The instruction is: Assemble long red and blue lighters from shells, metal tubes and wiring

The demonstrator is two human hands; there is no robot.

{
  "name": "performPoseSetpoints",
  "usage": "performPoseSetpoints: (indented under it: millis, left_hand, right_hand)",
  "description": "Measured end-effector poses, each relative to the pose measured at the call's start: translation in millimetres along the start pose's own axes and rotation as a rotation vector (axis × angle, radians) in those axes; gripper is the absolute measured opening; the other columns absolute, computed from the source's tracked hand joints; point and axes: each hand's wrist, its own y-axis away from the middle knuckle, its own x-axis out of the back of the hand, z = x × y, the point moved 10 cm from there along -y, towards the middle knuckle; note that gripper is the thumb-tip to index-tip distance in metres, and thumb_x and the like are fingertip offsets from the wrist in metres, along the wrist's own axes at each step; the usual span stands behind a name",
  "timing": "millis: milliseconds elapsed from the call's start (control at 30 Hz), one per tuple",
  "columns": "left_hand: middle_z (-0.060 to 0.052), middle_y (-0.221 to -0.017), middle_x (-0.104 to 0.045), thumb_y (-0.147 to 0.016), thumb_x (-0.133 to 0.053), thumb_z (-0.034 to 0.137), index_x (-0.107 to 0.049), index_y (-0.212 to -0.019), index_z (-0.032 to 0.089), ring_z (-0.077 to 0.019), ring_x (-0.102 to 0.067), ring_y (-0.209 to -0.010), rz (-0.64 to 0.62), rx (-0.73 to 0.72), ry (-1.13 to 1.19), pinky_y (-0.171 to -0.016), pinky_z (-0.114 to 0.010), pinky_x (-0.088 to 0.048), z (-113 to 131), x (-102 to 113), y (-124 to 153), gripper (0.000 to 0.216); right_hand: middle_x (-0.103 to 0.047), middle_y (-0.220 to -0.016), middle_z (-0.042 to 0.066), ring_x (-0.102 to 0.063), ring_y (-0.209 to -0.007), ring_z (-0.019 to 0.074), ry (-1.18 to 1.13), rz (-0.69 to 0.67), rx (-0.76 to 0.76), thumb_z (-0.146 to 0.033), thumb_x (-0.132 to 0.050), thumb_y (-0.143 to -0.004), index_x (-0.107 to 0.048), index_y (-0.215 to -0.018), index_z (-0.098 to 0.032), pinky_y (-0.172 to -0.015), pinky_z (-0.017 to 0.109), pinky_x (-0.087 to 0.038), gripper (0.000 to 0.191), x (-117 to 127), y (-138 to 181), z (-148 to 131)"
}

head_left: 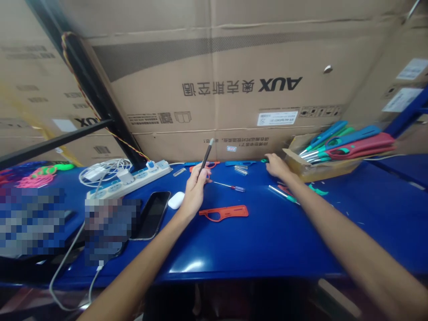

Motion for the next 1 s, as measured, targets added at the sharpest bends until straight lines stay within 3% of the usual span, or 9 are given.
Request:
performPoseSetpoints:
  millis: [167,267,333,467,533,633,833,967,1000]
  left_hand:
    - [-0.009,-0.134,-0.049,-0.101,-0.043,0.043,-0.065,-0.094,0.021,-0.0221,-0.049,-0.129,0.094,-0.102,-0.24,-0.106,-0.033,-0.046,12,16,1,0.032]
    - [-0.009,-0.142,-0.048,-0.102,-0.043,0.041,-0.066,-0.096,0.021,-0.0233,-0.044,-0.137,0.107,-0.174,-0.295,-0.117,-0.037,-0.035,24,18,1,0.031]
    - [-0.009,-0.141,-0.054,-0.103,-0.043,0.041,-0.063,-0.096,0.021,-0.0233,-0.048,-0.135,0.056,-0.16,-0.186,-0.117,-0.039,-0.035,24,14,-3,0.029]
    - [-0.008,-0.104,-0.07,-0.1,-0.049,0.045,-0.058,-0.091,0.019,-0.021,-0.064,-0.107,-0.064,-0.038,0.165,-0.101,-0.036,-0.046,14,3,-15,0.03]
    - [-0.004,-0.084,-0.067,-0.097,-0.056,0.05,-0.057,-0.09,0.018,-0.0167,-0.064,-0.082,-0.152,0.047,0.311,-0.081,-0.03,-0.051,8,-8,-19,0.032]
    - [0.003,-0.07,-0.055,-0.092,-0.063,0.052,-0.056,-0.093,0.018,-0.009,-0.049,-0.056,-0.247,0.126,0.429,-0.056,-0.022,-0.04,6,-23,-23,0.035]
    - [0.008,-0.063,-0.036,-0.092,-0.065,0.051,-0.058,-0.097,0.016,-0.0058,-0.03,-0.05,-0.2,0.123,0.394,-0.046,-0.018,-0.025,-3,-32,-19,0.035]
    - [0.009,-0.063,-0.037,-0.086,-0.072,0.051,-0.054,-0.114,0.019,-0.0065,-0.028,-0.049,-0.183,0.153,0.392,-0.045,-0.018,-0.022,-15,-31,-14,0.046]
    - [0.009,-0.063,-0.038,-0.086,-0.072,0.051,-0.053,-0.118,0.019,-0.0067,-0.028,-0.049,-0.178,0.162,0.39,-0.045,-0.018,-0.022,-17,-29,-14,0.049]
  right_hand:
    - [-0.061,-0.129,0.012,-0.064,-0.109,0.0231,0.019,-0.161,0.001,-0.037,-0.063,-0.097,-0.06,-0.128,-0.017,-0.091,0.044,-0.056,0.037,-8,-22,1]
    - [-0.061,-0.13,0.011,-0.064,-0.109,0.023,-0.049,-0.157,0.041,-0.037,-0.063,-0.097,-0.06,-0.128,-0.016,-0.091,0.044,-0.056,0.038,-2,-17,-13]
    - [-0.064,-0.126,0.012,-0.065,-0.108,0.024,-0.128,-0.102,0.081,-0.036,-0.063,-0.096,-0.061,-0.125,-0.017,-0.091,0.045,-0.055,0.035,8,-7,-26]
    - [-0.073,-0.104,0.011,-0.071,-0.092,0.0253,-0.377,0.107,0.172,-0.041,-0.055,-0.099,-0.058,-0.122,-0.021,-0.085,0.04,-0.054,0.031,42,21,-44]
    - [-0.073,-0.101,0.009,-0.071,-0.076,0.0208,-0.532,0.205,0.194,-0.05,-0.04,-0.103,-0.046,-0.131,-0.024,-0.07,0.034,-0.055,0.039,57,33,-46]
    - [-0.071,-0.093,0.006,-0.066,-0.061,0.0166,-0.726,0.267,0.196,-0.058,-0.029,-0.102,-0.035,-0.133,-0.024,-0.051,0.028,-0.049,0.046,62,44,-41]
    - [-0.07,-0.081,0.003,-0.061,-0.054,0.0132,-0.865,0.144,0.257,-0.054,-0.057,-0.092,-0.053,-0.105,-0.021,-0.048,0.026,-0.046,0.035,46,67,-48]
    - [-0.072,-0.089,0.004,-0.067,-0.076,0.0177,-0.822,-0.029,0.406,-0.041,-0.071,-0.087,-0.063,-0.097,-0.021,-0.066,0.03,-0.052,0.023,38,107,-102]
    - [-0.072,-0.095,0.004,-0.067,-0.083,0.0183,-0.766,-0.109,0.533,-0.038,-0.068,-0.09,-0.065,-0.1,-0.021,-0.071,0.031,-0.053,0.019,34,123,-128]
